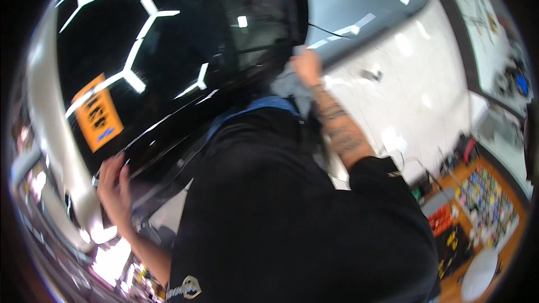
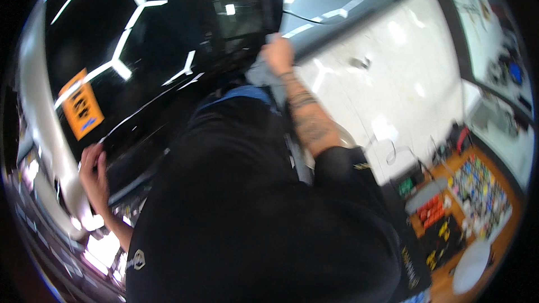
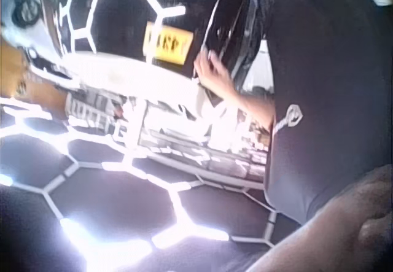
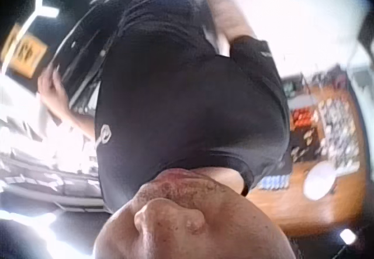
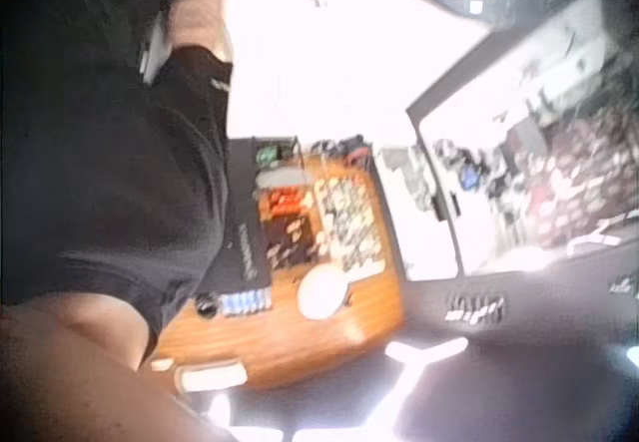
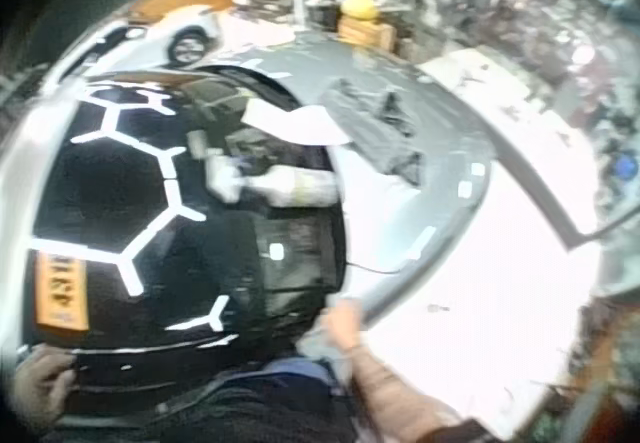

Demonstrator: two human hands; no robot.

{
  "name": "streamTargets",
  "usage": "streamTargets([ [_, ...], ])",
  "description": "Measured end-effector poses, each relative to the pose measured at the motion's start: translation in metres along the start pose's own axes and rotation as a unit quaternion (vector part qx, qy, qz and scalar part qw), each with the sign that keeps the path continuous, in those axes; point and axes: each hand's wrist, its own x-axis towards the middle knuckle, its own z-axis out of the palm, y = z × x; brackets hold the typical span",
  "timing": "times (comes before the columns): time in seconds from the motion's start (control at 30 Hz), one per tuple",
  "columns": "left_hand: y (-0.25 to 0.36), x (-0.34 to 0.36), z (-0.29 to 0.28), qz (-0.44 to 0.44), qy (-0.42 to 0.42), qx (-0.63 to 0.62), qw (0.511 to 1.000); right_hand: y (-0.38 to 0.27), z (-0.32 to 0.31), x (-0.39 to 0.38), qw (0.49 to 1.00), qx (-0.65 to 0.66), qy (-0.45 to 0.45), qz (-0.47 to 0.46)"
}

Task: The person applies a transparent protective film to the roof of a car. They use a spray bottle to wet the surface and a cloth to smooth the film, removing air bubbles and excess liquid. The person also uses a squeegee tool to press the film firmly onto the curved surface.

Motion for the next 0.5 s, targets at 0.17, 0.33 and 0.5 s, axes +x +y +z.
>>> streamTargets([
  [0.17, 0.000, -0.008, 0.007, -0.035, 0.030, -0.062, 0.997, -0.067, -0.038, -0.031, 0.952, 0.198, -0.044, -0.229],
  [0.33, 0.007, -0.023, 0.056, -0.006, -0.009, -0.065, 0.998, -0.162, -0.024, -0.084, 0.824, 0.098, -0.119, -0.545],
  [0.5, 0.003, -0.025, 0.084, 0.004, 0.071, -0.029, 0.997, -0.217, 0.013, -0.094, 0.783, 0.145, -0.133, -0.589],
])
